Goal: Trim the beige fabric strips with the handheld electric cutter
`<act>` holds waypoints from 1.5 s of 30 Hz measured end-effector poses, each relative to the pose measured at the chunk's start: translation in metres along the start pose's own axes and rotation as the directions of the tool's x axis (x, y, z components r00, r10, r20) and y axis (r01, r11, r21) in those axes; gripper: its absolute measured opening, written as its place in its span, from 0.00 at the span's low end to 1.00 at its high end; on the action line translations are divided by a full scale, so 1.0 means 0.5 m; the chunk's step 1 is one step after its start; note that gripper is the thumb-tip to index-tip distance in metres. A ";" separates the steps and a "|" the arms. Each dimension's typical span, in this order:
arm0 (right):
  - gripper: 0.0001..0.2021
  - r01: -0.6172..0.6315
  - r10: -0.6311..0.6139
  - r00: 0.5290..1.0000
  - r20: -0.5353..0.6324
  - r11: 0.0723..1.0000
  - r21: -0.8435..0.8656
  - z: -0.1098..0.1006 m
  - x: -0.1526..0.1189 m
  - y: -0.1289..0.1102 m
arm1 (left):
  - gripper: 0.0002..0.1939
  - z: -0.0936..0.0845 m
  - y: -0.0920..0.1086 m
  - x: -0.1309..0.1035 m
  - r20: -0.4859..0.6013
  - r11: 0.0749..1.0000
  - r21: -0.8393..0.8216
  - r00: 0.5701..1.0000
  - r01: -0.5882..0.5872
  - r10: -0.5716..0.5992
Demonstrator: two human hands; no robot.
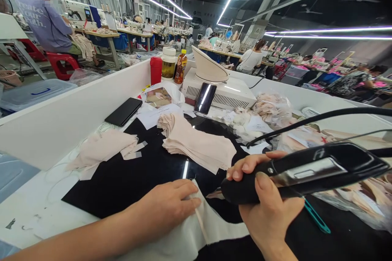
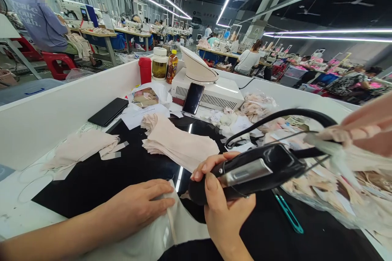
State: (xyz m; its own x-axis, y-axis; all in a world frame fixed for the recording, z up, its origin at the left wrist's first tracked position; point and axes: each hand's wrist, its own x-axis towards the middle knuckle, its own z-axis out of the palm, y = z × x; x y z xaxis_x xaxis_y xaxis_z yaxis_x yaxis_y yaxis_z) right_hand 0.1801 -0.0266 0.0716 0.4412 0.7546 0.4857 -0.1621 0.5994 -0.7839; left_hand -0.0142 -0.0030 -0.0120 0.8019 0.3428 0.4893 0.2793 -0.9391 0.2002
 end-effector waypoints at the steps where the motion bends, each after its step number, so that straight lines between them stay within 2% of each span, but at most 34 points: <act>1: 0.15 0.004 -0.004 1.000 -0.004 1.000 0.002 -0.002 0.000 -0.003 | 0.08 -0.004 0.000 0.004 -0.022 1.000 0.012 0.999 -0.027 0.027; 3: 0.15 0.007 -0.007 1.000 -0.008 1.000 0.005 -0.008 -0.001 -0.008 | 0.09 -0.013 0.003 0.016 -0.035 0.997 0.029 0.997 -0.073 0.074; 5: 0.15 0.002 -0.002 1.000 -0.012 1.000 0.011 -0.013 -0.003 -0.010 | 0.09 -0.023 0.008 0.029 0.015 0.996 0.017 0.996 -0.084 0.083; 8: 0.16 -0.007 0.008 1.000 -0.017 1.000 0.022 -0.017 -0.006 -0.008 | 0.06 -0.028 0.016 0.042 0.125 0.999 -0.026 0.991 -0.037 0.040; 11: 0.18 -0.006 0.007 1.000 -0.022 1.000 0.023 -0.015 -0.008 -0.005 | 0.06 -0.024 0.022 0.040 0.178 0.998 -0.054 0.984 0.025 -0.015; 17: 0.18 -0.002 0.002 1.000 -0.004 1.000 -0.008 -0.015 -0.015 -0.001 | 0.10 -0.020 0.023 0.024 0.169 0.996 -0.077 0.985 0.040 -0.026; 25: 0.16 0.007 -0.006 0.999 0.039 1.000 -0.030 -0.016 -0.023 0.007 | 0.12 -0.019 0.023 0.019 0.152 0.999 -0.037 0.988 -0.024 0.030; 31: 0.14 -0.024 0.025 1.000 0.019 0.999 -0.044 -0.018 -0.027 0.000 | 0.13 -0.023 0.024 0.017 0.171 0.998 0.006 0.984 -0.058 0.056; 39: 0.16 -0.001 0.001 1.000 0.005 0.999 -0.035 -0.027 -0.035 -0.014 | 0.14 -0.024 0.028 0.016 0.213 0.982 0.142 0.973 -0.125 0.093; 45: 0.14 -0.012 0.011 1.000 -0.008 0.998 -0.069 -0.031 -0.036 -0.016 | 0.14 -0.022 0.023 0.015 0.183 0.981 0.142 0.977 -0.134 0.107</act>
State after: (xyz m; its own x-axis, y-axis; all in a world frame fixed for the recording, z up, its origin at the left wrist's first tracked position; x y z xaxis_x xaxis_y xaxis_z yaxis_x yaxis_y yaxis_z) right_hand 0.1871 -0.0493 0.0630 0.4465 0.7591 0.4738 -0.1064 0.5707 -0.8142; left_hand -0.0107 -0.0110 0.0036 0.9104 0.2297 0.3441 0.2409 -0.9705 0.0105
